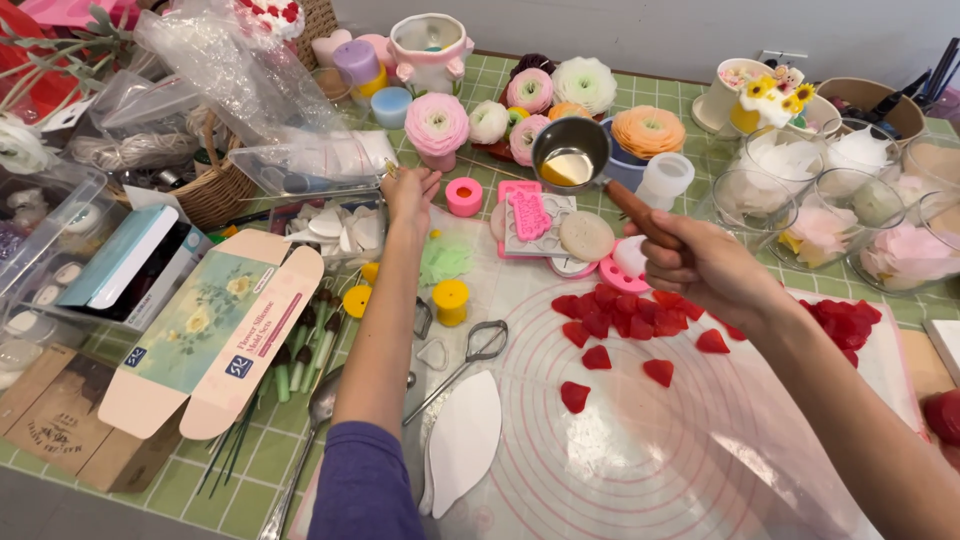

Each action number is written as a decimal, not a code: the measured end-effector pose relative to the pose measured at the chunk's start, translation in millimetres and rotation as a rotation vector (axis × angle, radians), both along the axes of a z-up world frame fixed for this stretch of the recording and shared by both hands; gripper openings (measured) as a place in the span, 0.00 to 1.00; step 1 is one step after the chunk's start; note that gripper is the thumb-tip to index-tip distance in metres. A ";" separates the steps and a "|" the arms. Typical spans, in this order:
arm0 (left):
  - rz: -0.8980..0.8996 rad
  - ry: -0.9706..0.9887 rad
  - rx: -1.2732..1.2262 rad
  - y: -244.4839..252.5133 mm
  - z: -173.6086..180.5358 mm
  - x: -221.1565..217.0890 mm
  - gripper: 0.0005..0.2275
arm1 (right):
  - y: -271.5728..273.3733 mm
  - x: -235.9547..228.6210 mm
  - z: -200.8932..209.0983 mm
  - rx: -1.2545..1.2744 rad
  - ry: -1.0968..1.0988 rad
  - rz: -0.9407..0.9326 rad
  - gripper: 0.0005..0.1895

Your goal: Crafting decorative candles by preparing wax, using molds, and adding colors.

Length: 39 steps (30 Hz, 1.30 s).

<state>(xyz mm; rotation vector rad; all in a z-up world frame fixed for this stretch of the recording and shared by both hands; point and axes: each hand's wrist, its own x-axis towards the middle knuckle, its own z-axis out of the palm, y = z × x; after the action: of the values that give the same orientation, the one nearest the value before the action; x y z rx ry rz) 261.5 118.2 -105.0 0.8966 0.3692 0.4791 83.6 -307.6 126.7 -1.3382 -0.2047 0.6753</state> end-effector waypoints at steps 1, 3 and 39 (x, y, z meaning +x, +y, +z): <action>-0.002 -0.002 -0.001 -1.0 3.2 4.3 0.12 | -7.5 2.3 -1.0 -0.001 -0.002 -0.002 0.17; -0.007 -0.066 -0.129 -3.1 8.4 11.7 0.10 | -22.9 5.9 -4.1 0.073 -0.026 0.031 0.17; -0.445 0.255 1.847 -59.9 145.9 -89.4 0.16 | -26.9 3.6 -21.5 -0.022 -0.019 0.013 0.18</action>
<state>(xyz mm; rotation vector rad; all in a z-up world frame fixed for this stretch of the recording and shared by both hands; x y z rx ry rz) 172.1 58.3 40.9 2.7673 -0.1887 0.1702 87.2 -334.6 105.2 -1.3659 -0.2222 0.6773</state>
